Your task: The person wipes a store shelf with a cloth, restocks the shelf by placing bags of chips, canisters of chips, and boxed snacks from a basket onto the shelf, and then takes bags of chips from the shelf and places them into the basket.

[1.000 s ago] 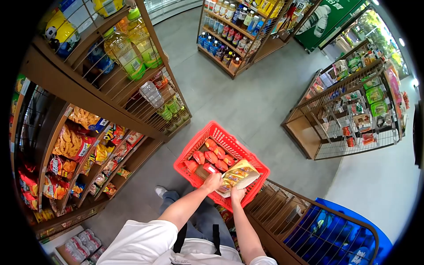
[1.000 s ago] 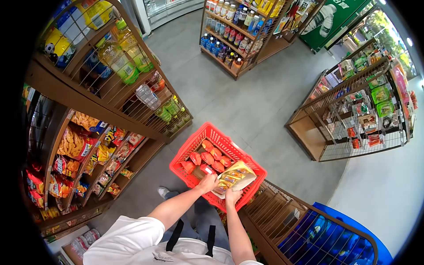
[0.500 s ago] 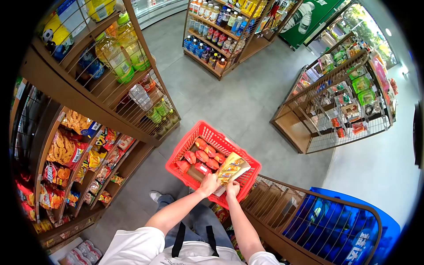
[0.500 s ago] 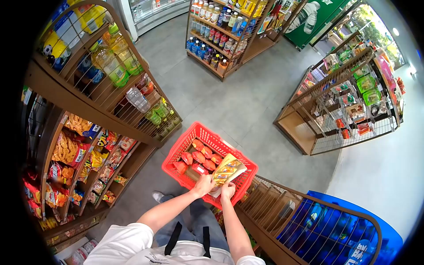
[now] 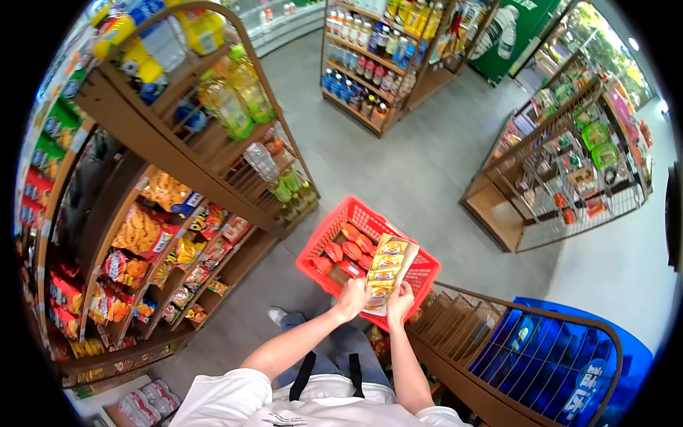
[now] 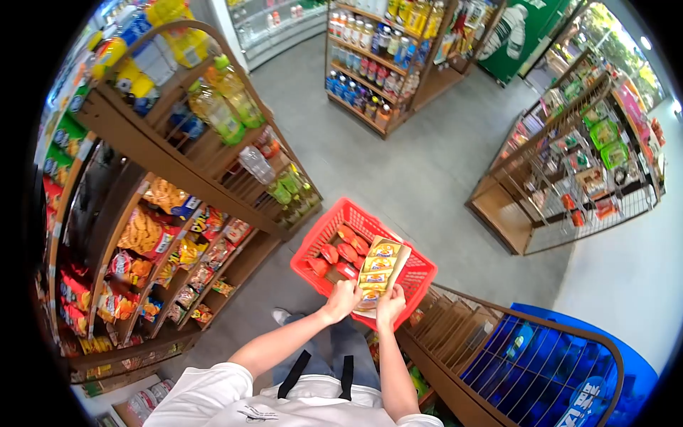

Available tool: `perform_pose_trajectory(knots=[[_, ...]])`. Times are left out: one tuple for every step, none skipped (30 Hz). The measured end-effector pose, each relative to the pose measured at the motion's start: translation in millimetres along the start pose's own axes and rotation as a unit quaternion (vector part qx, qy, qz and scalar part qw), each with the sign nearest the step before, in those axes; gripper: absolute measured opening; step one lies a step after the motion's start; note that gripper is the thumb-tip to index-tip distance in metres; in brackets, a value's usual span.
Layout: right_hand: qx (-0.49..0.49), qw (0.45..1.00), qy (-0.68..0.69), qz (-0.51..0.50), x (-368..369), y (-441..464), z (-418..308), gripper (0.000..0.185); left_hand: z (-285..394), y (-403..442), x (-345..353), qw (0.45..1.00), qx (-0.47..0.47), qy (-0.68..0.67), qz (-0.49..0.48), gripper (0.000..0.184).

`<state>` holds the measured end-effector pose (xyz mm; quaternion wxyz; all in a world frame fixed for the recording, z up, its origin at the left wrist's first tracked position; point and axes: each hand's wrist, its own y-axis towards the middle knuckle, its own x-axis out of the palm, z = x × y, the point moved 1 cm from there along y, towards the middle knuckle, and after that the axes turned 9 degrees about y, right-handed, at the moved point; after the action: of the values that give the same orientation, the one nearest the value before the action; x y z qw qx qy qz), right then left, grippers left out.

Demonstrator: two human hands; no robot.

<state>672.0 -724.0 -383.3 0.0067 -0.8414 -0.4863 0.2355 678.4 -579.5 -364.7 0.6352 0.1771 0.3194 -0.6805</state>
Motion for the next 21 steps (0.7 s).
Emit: perform_pose_trajectory(knots=[[-0.043,0.999,-0.027,-0.007,1.2,-3.2,-19.1,0.015,2.9,-1.4,-7.1,1.000,-0.011,-0.014,0.003,0.021],[-0.055,0.998,-0.015,-0.024,1.7,-7.8,-39.1,0.015,4.9,-1.6,-15.1,0.999,-0.023,-0.028,0.007,0.021],[-0.080,0.995,-0.034,-0.040,3.9,-7.7,-50.7,0.015,13.5,-4.1,-32.4,0.999,-0.024,-0.043,0.017,0.021],[-0.108,0.991,-0.052,-0.060,6.2,-5.9,-62.3,0.015,20.6,-7.4,-48.0,0.997,-0.038,-0.069,0.021,0.022],[-0.127,0.986,-0.063,-0.091,9.8,-4.6,-77.2,0.015,19.0,-9.4,-53.6,0.995,-0.034,-0.072,0.056,0.022],[-0.147,0.978,-0.074,-0.125,15.4,-4.7,-95.4,0.014,15.8,-10.9,-60.5,0.992,-0.030,-0.073,0.094,0.023],[-0.177,0.970,-0.095,-0.141,22.3,-8.8,-117.9,0.014,17.6,-15.0,-76.9,0.990,-0.051,-0.075,0.109,0.022],[-0.202,0.962,-0.081,-0.163,30.9,-13.3,-136.5,0.014,15.3,-19.1,-89.1,0.983,-0.072,-0.094,0.137,0.022],[-0.218,0.953,-0.061,-0.202,40.6,-21.3,-154.9,0.014,17.5,-26.8,-112.4,0.980,-0.085,-0.102,0.150,0.022],[-0.234,0.942,-0.040,-0.237,50.4,-28.9,-174.1,0.014,22.0,-34.9,-135.7,0.976,-0.094,-0.112,0.163,0.022],[-0.250,0.934,-0.035,-0.254,58.3,-41.4,-194.6,0.014,20.0,-43.3,-151.3,0.971,-0.098,-0.113,0.187,0.022],[-0.270,0.919,-0.044,-0.283,66.1,-57.2,-214.3,0.014,16.3,-52.9,-165.0,0.958,-0.104,-0.121,0.236,0.022],[-0.288,0.904,-0.053,-0.312,75.9,-70.5,-228.7,0.014,13.3,-63.0,-179.4,0.944,-0.110,-0.128,0.284,0.023],[-0.301,0.895,-0.050,-0.325,87.4,-82.5,-238.1,0.014,9.0,-74.5,-194.3,0.937,-0.114,-0.129,0.303,0.023],[-0.323,0.880,-0.042,-0.345,98.4,-96.3,-246.3,0.015,5.2,-88.9,-210.9,0.926,-0.116,-0.126,0.336,0.022],[-0.342,0.865,-0.035,-0.365,108.5,-113.0,-252.9,0.015,-2.1,-104.7,-224.7,0.915,-0.120,-0.121,0.367,0.022],[-0.348,0.858,-0.053,-0.374,116.8,-133.4,-261.7,0.016,-11.6,-121.5,-236.9,0.910,-0.130,-0.102,0.381,0.020],[-0.355,0.848,-0.054,-0.390,126.8,-152.2,-265.2,0.016,-19.2,-139.4,-248.8,0.902,-0.140,-0.103,0.396,0.020],[-0.353,0.832,-0.044,-0.426,138.5,-170.2,-267.9,0.017,-24.4,-157.4,-261.9,0.885,-0.137,-0.118,0.430,0.021],[-0.350,0.815,-0.035,-0.461,149.3,-190.1,-271.8,0.019,-29.6,-175.8,-273.7,0.866,-0.133,-0.133,0.463,0.022],[-0.351,0.801,-0.049,-0.482,156.0,-213.7,-278.1,0.019,-34.8,-194.5,-283.2,0.850,-0.127,-0.136,0.493,0.023]])
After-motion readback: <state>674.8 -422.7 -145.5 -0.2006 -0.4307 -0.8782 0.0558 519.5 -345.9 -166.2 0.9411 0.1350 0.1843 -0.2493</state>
